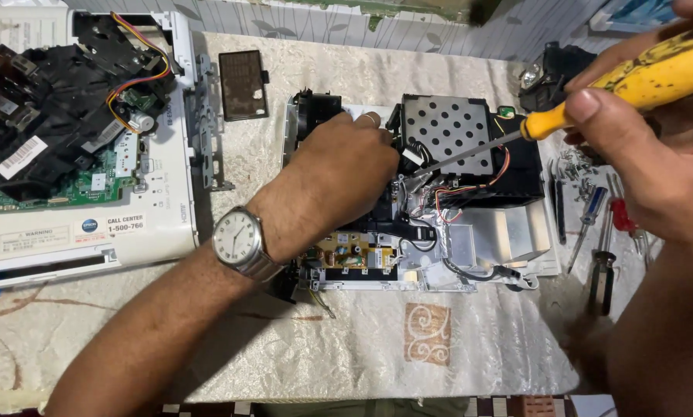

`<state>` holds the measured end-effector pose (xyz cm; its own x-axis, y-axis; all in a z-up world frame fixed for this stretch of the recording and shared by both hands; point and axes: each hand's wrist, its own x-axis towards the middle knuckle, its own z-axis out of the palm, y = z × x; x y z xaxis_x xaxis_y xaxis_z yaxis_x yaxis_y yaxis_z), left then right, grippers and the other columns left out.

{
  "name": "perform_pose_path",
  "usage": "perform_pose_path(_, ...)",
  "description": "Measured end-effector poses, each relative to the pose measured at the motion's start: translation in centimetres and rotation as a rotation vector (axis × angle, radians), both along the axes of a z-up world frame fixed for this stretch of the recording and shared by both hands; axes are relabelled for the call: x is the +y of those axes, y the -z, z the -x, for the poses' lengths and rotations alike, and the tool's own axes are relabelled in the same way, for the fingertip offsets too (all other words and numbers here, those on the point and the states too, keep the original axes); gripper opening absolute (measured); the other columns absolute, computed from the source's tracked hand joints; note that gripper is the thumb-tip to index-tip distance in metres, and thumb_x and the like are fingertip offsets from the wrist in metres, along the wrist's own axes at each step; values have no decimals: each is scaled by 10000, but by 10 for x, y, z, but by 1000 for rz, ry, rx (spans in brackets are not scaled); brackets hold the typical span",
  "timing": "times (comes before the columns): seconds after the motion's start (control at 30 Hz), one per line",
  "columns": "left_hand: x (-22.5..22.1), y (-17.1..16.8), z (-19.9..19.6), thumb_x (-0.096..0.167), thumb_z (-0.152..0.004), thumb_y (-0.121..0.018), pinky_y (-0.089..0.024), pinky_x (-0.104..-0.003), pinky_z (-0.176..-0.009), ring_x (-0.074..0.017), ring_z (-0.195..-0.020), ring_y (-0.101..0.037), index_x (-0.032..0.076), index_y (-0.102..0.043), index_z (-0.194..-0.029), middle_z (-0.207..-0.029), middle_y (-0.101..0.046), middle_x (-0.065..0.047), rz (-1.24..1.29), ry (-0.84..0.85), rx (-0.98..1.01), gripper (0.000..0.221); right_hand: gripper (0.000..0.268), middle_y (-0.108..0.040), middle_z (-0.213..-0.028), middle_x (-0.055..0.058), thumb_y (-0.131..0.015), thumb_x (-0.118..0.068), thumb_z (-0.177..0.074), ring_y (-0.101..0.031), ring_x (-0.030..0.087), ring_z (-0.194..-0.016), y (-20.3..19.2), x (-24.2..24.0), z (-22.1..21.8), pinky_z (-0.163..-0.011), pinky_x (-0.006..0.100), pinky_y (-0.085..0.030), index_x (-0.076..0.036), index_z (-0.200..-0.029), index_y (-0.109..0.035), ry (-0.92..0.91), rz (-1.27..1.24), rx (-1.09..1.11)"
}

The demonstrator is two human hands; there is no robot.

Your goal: Reinstalling a circuit board into an electronic device by connecting wire harnesses and securing it with screws using a screwdriver.

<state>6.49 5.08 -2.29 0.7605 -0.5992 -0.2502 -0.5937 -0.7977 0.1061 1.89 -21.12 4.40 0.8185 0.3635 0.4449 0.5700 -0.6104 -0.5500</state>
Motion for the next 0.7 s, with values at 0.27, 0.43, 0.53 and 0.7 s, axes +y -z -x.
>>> perform_pose_path(0.27,-3,24,-3,372,-1015,-564,-312,-532,-1092,-247,-1275,-491,279,-805,-995,-1187,-706,31,-141,126,-215,259,515,-539,-1233,288,-543,109,-1194,-607,371,-1068,5,-8,-6,-947,389,-568,46,-1564,-192,-67,3,-34)
perform_pose_path(0.43,-8,14,0,388,-1028,-552,-265,-575,-1142,-248,-1304,-455,284,-786,-1038,-1226,-661,38,-224,119,-166,257,499,-548,-1257,296,-557,110,-1202,-618,356,-1039,-2,3,5,-942,382,-574,45,-1549,-204,-30,-21,-15)
perform_pose_path(0.53,-8,11,0,379,-1030,-559,-243,-598,-1171,-244,-1303,-456,267,-786,-1024,-1227,-656,25,-234,114,-126,253,500,-556,-1260,304,-556,138,-1197,-632,347,-990,-4,6,8,-916,371,-595,11,-1536,-211,-35,-71,3)
perform_pose_path(0.7,-5,13,-2,250,-1015,-514,-232,-604,-1172,-236,-1215,-497,243,-799,-959,-1134,-683,12,-123,109,-116,291,490,-551,-1227,270,-555,115,-1189,-622,323,-992,-7,13,12,-906,358,-602,-17,-1514,-214,-50,-104,34)
